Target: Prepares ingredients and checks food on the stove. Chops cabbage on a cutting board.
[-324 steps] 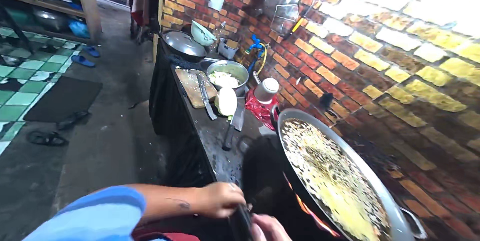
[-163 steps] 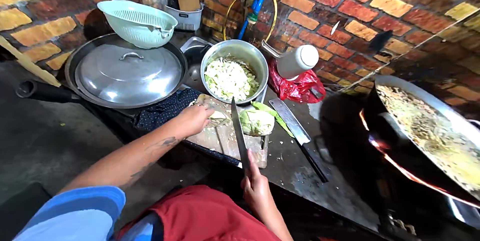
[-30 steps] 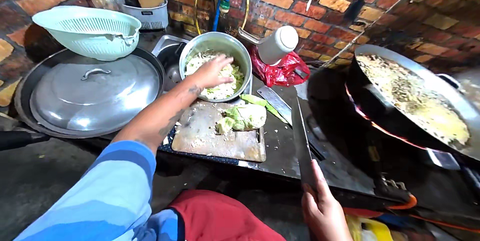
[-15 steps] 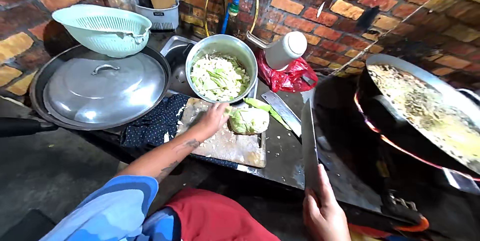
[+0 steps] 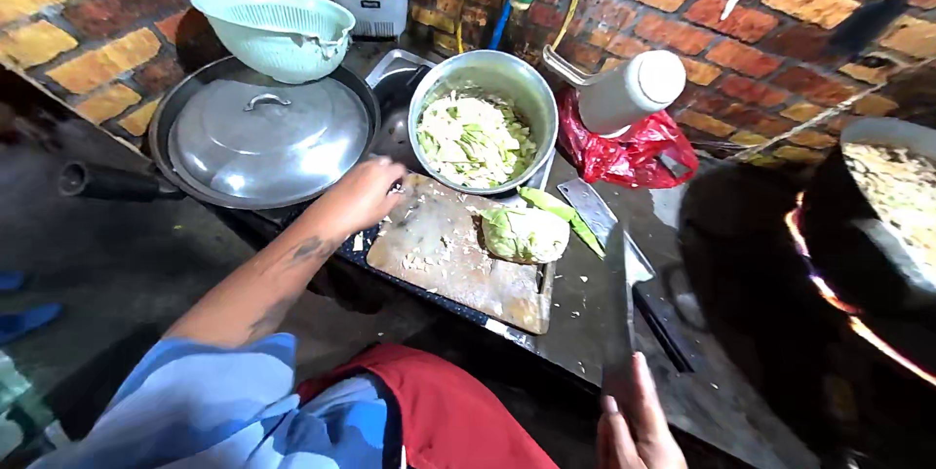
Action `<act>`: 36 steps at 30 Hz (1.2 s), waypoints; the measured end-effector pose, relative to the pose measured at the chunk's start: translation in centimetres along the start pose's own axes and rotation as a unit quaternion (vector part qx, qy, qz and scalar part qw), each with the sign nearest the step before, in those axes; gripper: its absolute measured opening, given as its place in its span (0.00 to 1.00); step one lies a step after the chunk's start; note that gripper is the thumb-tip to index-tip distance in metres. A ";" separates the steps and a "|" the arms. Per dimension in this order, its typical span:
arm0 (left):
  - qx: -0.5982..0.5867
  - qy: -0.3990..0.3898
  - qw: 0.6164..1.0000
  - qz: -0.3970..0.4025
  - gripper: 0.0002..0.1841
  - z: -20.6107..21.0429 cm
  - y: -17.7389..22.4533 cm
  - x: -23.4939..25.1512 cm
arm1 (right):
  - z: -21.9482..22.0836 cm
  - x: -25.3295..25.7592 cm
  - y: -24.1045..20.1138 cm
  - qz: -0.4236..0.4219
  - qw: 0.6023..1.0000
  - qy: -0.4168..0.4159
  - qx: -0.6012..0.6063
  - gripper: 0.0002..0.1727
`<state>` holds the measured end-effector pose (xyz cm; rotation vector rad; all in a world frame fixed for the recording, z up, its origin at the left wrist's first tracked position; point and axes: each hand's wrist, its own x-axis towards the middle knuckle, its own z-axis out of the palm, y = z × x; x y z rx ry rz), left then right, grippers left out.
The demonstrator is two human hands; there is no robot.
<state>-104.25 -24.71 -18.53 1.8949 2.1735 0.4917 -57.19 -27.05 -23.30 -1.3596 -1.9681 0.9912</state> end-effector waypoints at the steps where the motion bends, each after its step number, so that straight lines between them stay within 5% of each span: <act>1: -0.001 -0.036 0.998 -0.046 0.19 0.5 -1.0 -2.2 | 0.6 0.2 0.1 -0.005 1.000 -0.028 -0.006 0.37; 5: -0.022 -0.082 0.991 -0.099 0.38 3.3 -2.8 -6.2 | 3.6 1.9 -1.0 -0.036 0.991 -0.112 -0.069 0.38; 10: 0.105 -0.070 0.991 -0.040 0.32 5.7 -2.6 -4.8 | 7.7 5.2 -3.9 -0.075 0.960 -0.102 -0.251 0.37; 16: 0.156 -0.153 0.975 -0.038 0.30 6.2 -2.2 -6.8 | 11.9 5.4 -7.4 0.052 0.888 -0.151 -0.431 0.42; 20: 0.125 -0.161 0.978 -0.052 0.32 6.5 -1.9 -8.7 | 12.7 3.3 -7.6 0.031 0.893 -0.205 -0.401 0.43; 24: 0.077 -0.120 0.988 -0.054 0.22 6.7 -2.4 -9.2 | 12.2 3.6 -8.3 0.028 0.913 -0.126 -0.388 0.39; 26: 0.050 -0.080 0.995 -0.038 0.11 6.8 -3.1 -9.2 | 12.5 4.7 -8.9 0.064 0.903 -0.113 -0.410 0.40; 32: -0.098 0.087 0.991 0.032 0.10 7.2 -2.1 -7.5 | 15.0 3.0 -10.0 0.086 0.874 -0.220 -0.424 0.44; 36: -0.150 0.036 0.985 0.084 0.16 7.8 0.3 -6.5 | 13.7 1.0 -7.6 -0.027 0.945 -0.143 -0.293 0.36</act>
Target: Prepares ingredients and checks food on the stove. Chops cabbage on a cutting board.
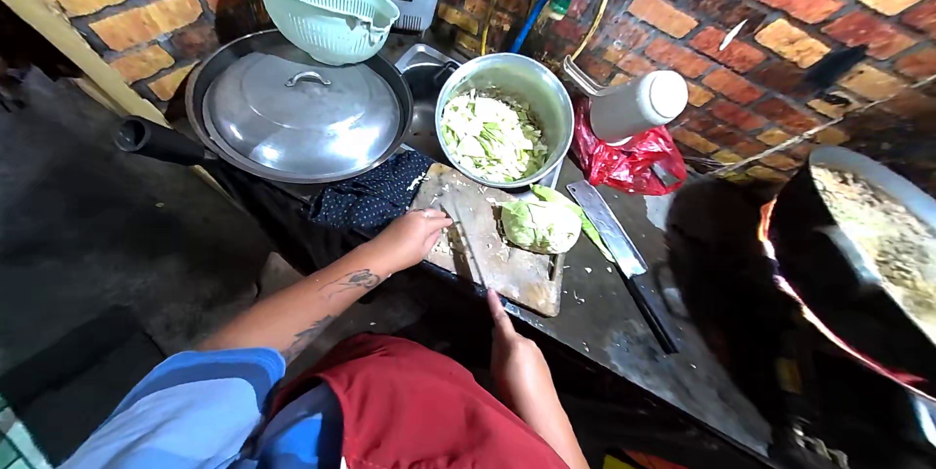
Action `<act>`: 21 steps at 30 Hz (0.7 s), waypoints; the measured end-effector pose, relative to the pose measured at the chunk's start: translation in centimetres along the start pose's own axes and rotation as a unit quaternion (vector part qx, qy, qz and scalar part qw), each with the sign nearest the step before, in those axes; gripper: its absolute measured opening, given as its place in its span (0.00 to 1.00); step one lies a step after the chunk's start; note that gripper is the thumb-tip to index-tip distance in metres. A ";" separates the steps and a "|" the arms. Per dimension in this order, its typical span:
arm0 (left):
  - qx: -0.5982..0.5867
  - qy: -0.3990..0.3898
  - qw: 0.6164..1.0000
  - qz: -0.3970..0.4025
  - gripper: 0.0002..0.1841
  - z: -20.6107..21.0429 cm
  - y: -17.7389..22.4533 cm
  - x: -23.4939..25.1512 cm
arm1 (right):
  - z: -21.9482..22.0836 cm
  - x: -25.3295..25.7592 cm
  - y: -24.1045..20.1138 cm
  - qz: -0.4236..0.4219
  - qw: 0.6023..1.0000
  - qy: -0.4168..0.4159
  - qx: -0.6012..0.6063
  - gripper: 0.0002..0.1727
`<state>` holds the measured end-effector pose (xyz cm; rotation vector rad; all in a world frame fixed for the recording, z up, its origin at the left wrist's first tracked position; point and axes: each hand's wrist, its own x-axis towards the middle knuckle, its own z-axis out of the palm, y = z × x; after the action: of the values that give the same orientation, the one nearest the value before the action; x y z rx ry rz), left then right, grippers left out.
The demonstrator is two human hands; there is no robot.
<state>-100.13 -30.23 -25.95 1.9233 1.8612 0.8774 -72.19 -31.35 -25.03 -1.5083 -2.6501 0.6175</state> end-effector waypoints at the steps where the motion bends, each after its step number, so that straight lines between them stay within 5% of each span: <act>1: 0.006 -0.013 1.000 -0.018 0.17 -0.3 0.2 -0.2 | 0.1 0.0 1.2 -0.015 0.997 0.031 0.065 0.35; 5: 0.022 -0.077 0.985 -0.152 0.38 -1.9 -0.4 -1.0 | 0.2 0.6 4.6 0.058 0.924 -0.020 0.378 0.34; 9: 0.019 -0.101 0.976 -0.191 0.48 -0.4 -0.1 0.1 | 1.7 0.9 4.4 0.073 0.862 -0.074 0.495 0.36; 16: -0.074 -0.078 0.981 -0.164 0.37 2.8 1.3 3.0 | 3.1 2.9 2.6 0.034 0.829 -0.140 0.540 0.37; 21: -0.157 0.015 0.976 -0.152 0.23 3.9 0.8 4.3 | 1.0 5.3 2.2 0.034 0.820 -0.146 0.553 0.36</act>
<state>-97.21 -25.36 -27.50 1.4034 1.8382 1.0288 -73.41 -26.25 -27.58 -1.1188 -1.6500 2.0252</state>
